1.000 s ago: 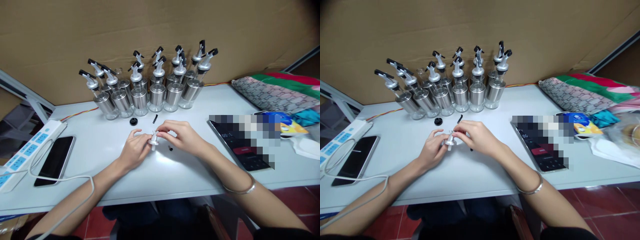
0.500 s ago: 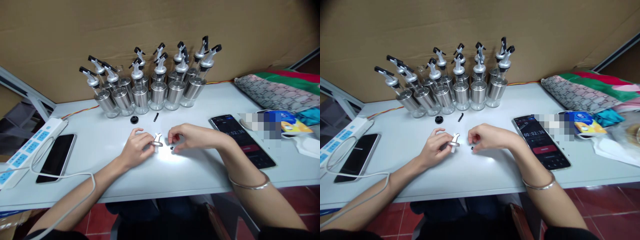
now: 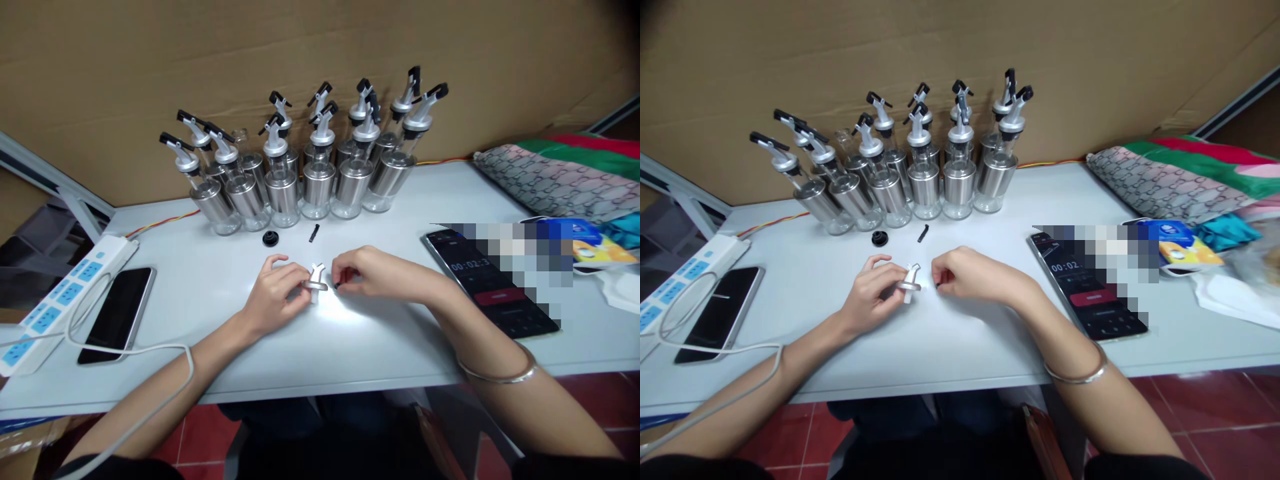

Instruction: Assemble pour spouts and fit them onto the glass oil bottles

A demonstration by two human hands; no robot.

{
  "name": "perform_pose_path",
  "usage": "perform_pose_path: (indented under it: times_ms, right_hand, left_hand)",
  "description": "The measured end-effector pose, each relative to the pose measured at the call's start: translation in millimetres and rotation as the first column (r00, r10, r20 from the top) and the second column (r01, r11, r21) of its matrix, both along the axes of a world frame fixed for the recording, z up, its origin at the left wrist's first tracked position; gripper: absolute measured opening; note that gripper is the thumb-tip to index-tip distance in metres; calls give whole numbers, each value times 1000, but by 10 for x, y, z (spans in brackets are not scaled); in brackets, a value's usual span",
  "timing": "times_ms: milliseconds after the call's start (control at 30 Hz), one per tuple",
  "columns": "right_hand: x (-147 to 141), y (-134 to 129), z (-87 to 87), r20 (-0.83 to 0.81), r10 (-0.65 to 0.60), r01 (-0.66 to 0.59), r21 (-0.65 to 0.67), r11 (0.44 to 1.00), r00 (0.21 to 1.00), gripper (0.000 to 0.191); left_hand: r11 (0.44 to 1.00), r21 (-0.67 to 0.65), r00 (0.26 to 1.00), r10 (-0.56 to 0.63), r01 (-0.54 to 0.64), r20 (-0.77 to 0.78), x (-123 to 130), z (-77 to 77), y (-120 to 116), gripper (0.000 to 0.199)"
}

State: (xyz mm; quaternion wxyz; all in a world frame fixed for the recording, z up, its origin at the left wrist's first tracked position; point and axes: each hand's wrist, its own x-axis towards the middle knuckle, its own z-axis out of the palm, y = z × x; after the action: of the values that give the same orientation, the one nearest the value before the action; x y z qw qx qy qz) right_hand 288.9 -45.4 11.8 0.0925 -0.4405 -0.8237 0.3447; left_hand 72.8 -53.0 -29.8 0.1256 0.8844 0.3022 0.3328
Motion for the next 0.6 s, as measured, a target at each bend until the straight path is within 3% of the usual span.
perform_pose_path:
  times_ms: [233, 367, 600]
  right_hand:
    - [-81, -30, 41, -362, -153, 185, 55, 981, 919, 4]
    - [-127, -29, 7, -426, -174, 245, 117, 962, 888, 1]
    - [-178, -17, -57, -530, -259, 380, 131, 916, 808, 13]
  left_hand:
    - [998, 54, 1000, 29, -30, 7, -11, -9, 23, 15]
    - [991, 116, 998, 61, -61, 1, -33, -15, 75, 12]
    - [986, 139, 995, 85, -92, 57, -36, -22, 87, 8]
